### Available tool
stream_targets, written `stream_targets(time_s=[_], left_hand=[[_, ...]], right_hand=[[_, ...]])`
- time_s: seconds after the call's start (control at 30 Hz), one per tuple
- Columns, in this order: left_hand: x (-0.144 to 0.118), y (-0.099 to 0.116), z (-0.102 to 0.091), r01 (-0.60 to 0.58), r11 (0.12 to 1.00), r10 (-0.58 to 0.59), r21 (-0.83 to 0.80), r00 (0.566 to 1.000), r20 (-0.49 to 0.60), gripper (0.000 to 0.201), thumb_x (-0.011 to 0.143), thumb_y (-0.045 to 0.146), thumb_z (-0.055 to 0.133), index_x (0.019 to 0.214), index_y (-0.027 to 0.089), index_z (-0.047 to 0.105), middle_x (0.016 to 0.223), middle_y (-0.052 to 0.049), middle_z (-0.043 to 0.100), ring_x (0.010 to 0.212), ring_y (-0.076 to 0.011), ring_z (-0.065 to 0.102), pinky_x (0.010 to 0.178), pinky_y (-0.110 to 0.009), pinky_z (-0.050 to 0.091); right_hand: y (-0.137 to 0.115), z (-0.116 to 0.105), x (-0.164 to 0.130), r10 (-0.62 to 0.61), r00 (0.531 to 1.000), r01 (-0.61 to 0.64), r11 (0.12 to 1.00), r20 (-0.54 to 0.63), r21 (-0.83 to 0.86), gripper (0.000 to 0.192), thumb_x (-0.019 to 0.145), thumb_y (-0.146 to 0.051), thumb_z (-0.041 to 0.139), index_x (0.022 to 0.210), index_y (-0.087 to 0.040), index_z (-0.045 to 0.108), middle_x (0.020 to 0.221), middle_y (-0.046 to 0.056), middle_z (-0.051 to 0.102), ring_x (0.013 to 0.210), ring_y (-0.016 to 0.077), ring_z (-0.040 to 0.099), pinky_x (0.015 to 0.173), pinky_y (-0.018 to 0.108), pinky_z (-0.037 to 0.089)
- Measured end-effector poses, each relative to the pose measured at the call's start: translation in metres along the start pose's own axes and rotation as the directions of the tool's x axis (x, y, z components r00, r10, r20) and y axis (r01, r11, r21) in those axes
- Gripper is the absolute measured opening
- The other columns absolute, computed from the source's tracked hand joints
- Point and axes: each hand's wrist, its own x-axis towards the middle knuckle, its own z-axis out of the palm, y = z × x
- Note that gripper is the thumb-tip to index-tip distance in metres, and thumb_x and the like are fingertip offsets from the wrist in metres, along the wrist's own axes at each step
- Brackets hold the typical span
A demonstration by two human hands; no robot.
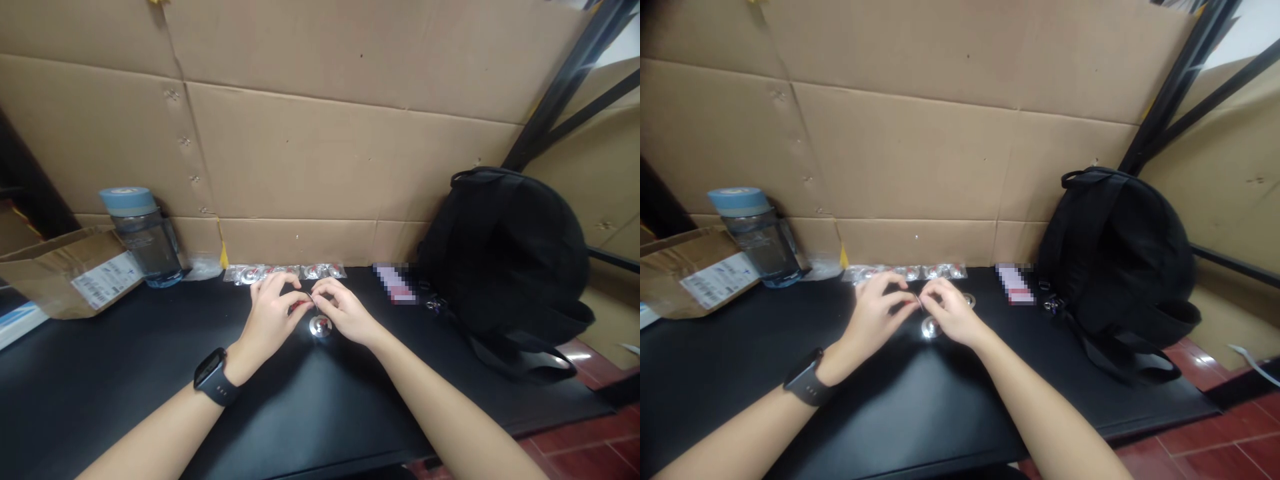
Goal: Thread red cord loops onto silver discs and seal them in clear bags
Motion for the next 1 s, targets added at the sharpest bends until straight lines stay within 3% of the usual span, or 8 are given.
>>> stream_targets(time_s=[0.37, 0.5, 0.57, 0.67, 0.83, 1.0], left_hand=[[0.001, 0.001, -0.001, 0.019, 1.000, -0.019, -0.014, 1.000, -0.015, 0.013, 0.092, 0.036, 0.069, 0.085, 0.028, 0.077, 0.105, -0.005, 0.068, 0.112, -0.0262, 0.059, 0.100, -0.046, 0.035], [0.005, 0.004, -0.007, 0.098, 0.992, -0.097, -0.074, 0.995, 0.018, 0.018, 0.096, 0.036, 0.060, 0.089, 0.025, 0.072, 0.105, -0.006, 0.067, 0.108, -0.0241, 0.060, 0.099, -0.043, 0.038], [0.007, 0.004, -0.009, 0.131, 0.984, -0.125, -0.124, 0.991, 0.053, 0.018, 0.097, 0.036, 0.056, 0.096, 0.024, 0.069, 0.108, -0.006, 0.067, 0.107, -0.0232, 0.060, 0.099, -0.041, 0.040], [0.007, 0.002, -0.008, 0.098, 0.984, -0.072, -0.148, 0.982, 0.172, 0.018, 0.092, 0.038, 0.061, 0.103, 0.027, 0.070, 0.120, -0.005, 0.064, 0.115, -0.0256, 0.057, 0.102, -0.043, 0.039], [-0.001, -0.004, 0.003, 0.070, 0.991, -0.024, -0.115, 0.933, 0.359, 0.020, 0.083, 0.031, 0.070, 0.102, 0.031, 0.073, 0.124, -0.003, 0.064, 0.119, -0.0281, 0.055, 0.100, -0.047, 0.038], [-0.001, -0.009, 0.006, 0.084, 0.991, -0.042, -0.102, 0.934, 0.355, 0.012, 0.086, 0.030, 0.070, 0.096, 0.032, 0.077, 0.122, -0.002, 0.064, 0.117, -0.0266, 0.055, 0.098, -0.044, 0.037]], right_hand=[[0.000, -0.003, -0.001, -0.024, 1.000, 0.025, 1.000, 0.020, -0.015, 0.018, 0.099, -0.036, 0.055, 0.094, -0.022, 0.064, 0.111, 0.006, 0.058, 0.097, 0.0175, 0.061, 0.071, 0.027, 0.053], [-0.002, -0.001, -0.003, -0.050, 0.997, 0.053, 0.997, 0.053, -0.056, 0.013, 0.099, -0.030, 0.054, 0.091, -0.021, 0.061, 0.113, 0.006, 0.055, 0.090, 0.0157, 0.059, 0.070, 0.027, 0.052], [-0.003, -0.001, -0.004, -0.079, 0.994, 0.087, 0.990, 0.075, -0.110, 0.010, 0.098, -0.027, 0.055, 0.091, -0.021, 0.060, 0.115, 0.006, 0.055, 0.090, 0.0156, 0.058, 0.071, 0.027, 0.051], [-0.003, -0.003, -0.004, -0.129, 0.988, 0.142, 0.976, 0.090, -0.166, 0.005, 0.095, -0.022, 0.057, 0.091, -0.022, 0.059, 0.116, 0.007, 0.054, 0.098, 0.0174, 0.058, 0.078, 0.029, 0.051], [-0.001, -0.007, -0.003, -0.114, 0.990, 0.127, 0.972, 0.078, -0.197, 0.006, 0.094, -0.019, 0.057, 0.089, -0.021, 0.059, 0.118, 0.008, 0.053, 0.102, 0.0185, 0.057, 0.080, 0.029, 0.051], [-0.001, -0.002, -0.003, -0.115, 0.989, 0.133, 0.968, 0.098, -0.213, 0.006, 0.094, -0.019, 0.057, 0.089, -0.021, 0.059, 0.116, 0.006, 0.054, 0.101, 0.0177, 0.058, 0.084, 0.029, 0.050]])
